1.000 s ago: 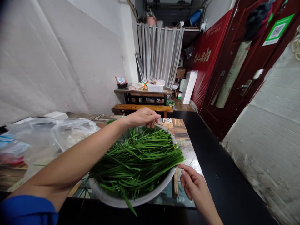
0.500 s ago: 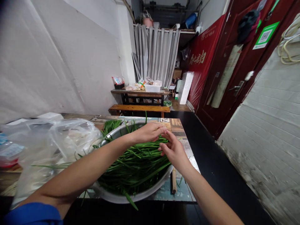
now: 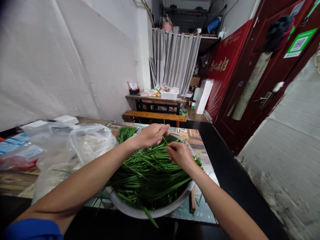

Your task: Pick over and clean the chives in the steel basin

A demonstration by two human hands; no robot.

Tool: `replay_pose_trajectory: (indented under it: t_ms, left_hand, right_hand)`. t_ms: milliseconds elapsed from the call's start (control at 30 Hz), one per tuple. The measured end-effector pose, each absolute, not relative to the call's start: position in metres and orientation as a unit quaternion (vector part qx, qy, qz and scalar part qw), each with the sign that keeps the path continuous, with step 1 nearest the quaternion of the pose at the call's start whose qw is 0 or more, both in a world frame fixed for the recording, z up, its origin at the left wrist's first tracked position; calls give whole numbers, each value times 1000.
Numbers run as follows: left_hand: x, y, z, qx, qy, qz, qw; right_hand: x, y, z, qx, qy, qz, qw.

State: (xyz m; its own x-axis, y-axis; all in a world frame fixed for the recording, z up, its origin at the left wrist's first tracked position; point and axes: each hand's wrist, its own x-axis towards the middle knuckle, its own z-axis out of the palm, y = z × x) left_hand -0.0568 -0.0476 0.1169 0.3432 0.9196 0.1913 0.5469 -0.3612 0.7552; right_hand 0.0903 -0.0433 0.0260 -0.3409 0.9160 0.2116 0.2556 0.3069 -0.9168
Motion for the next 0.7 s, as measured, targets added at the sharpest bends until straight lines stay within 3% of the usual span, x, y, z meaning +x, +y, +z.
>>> replay_pose_trajectory:
  t_ms: [167, 267, 367, 433, 533, 700]
  left_hand:
    - [-82, -42, 134, 791, 487, 316, 192]
    - [-99, -38, 128, 824, 541, 148, 83]
    - [-108, -37, 111, 798, 600, -21, 46]
    - [-104, -39, 101, 842, 532, 26, 85]
    - [-82, -47, 86, 877, 390, 220, 175]
    - [-41, -60, 56, 791, 417, 403, 196]
  right_hand:
    - [94, -47, 28, -429, -704, 419, 380]
    - [96, -49, 34, -437, -684, 428, 397]
    - [97, -50, 34, -445, -672, 426, 411]
    - [97, -50, 28, -449, -668, 421, 418]
    - [91, -49, 19, -456, -667, 407, 426]
    - [95, -59, 26, -468, -684, 368, 421]
